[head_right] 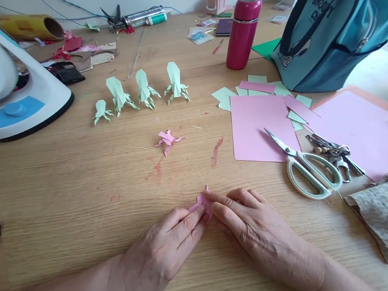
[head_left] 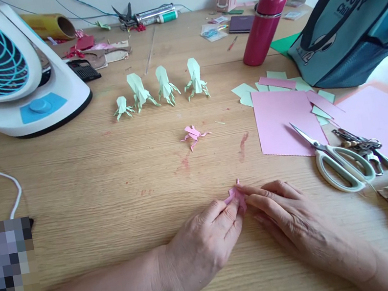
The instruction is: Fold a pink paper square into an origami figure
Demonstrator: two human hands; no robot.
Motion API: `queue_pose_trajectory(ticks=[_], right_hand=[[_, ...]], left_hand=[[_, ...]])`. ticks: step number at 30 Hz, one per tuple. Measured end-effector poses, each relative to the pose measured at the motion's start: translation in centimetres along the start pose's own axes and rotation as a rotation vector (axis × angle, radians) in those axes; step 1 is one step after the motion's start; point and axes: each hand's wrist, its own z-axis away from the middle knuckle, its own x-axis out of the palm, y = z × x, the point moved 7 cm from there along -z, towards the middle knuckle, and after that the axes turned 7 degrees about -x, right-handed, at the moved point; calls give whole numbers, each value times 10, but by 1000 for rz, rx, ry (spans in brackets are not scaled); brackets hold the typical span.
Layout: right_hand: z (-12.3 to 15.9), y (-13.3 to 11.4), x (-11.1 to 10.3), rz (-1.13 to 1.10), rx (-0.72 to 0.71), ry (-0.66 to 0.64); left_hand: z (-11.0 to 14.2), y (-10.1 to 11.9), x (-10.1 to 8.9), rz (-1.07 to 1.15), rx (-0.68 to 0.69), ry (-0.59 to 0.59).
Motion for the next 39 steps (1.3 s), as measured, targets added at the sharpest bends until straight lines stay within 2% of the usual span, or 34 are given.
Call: queue_pose_trajectory(ticks=[4, 6, 9, 11, 18, 23, 33, 39], right_hand=[[-2, 1, 2, -7, 12, -10], [-3, 1, 1, -29, 12, -4], [-6, 1, -5, -69, 20, 41], [-8, 0, -8, -85, 29, 63], [-14, -2, -8, -64, 76, 100], [-16, -4, -7, -53, 81, 125], [-15, -4, -7, -74, 59, 95], [-15, -9, -9, -142, 0, 131]], left_hand=[[-3, -4, 0, 100, -13, -30], [-4, -10, 0, 240, -35, -27], [-3, -23, 1, 578, -54, -15], [-4, -34, 5, 660, -96, -37], [-7, -46, 10, 725, -87, -99], [-8, -50, 13, 771, -155, -74], [-5, -43, 8, 697, -248, 18], [-6, -47, 15, 749, -355, 26]])
